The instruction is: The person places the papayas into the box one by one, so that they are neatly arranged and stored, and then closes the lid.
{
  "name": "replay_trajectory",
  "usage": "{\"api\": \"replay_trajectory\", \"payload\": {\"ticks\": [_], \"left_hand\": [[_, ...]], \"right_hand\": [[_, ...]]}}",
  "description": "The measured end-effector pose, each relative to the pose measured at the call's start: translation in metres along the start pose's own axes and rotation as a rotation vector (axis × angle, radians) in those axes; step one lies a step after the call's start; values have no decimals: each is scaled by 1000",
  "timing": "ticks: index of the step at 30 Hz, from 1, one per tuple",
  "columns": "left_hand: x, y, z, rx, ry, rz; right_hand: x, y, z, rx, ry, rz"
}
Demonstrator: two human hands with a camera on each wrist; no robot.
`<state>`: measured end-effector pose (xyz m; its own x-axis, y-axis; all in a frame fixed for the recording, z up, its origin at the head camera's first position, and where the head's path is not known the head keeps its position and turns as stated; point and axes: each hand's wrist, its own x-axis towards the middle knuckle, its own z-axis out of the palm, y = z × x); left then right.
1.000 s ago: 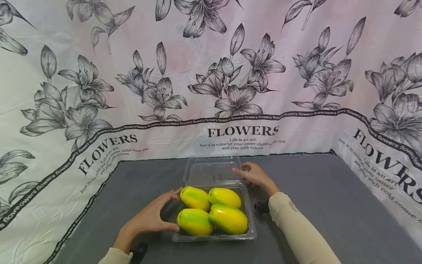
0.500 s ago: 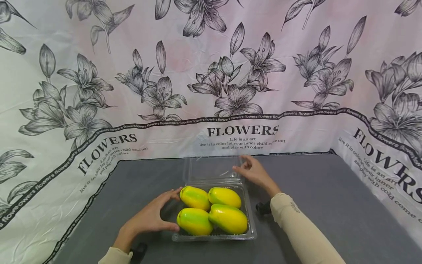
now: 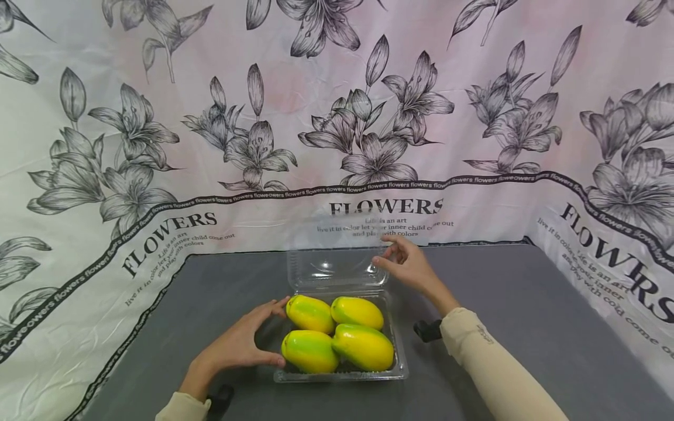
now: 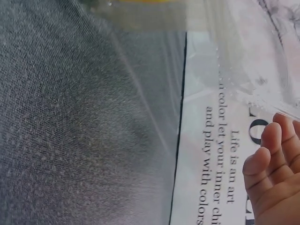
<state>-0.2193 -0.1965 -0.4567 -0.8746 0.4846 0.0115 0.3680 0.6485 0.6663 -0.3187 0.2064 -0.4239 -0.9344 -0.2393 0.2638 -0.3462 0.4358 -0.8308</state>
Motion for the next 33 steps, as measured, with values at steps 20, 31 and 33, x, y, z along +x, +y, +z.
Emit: {"api": "replay_trajectory", "payload": {"ticks": [20, 31, 33], "left_hand": [[-1, -1, 2, -5, -2, -6], [0, 0, 2, 13, 5, -13], [0, -1, 3, 16, 9, -9]], "right_hand": [[-47, -12, 4, -4, 142, -261], [-78, -10, 8, -24, 177, -354], [-83, -6, 9, -41, 184, -379]]}}
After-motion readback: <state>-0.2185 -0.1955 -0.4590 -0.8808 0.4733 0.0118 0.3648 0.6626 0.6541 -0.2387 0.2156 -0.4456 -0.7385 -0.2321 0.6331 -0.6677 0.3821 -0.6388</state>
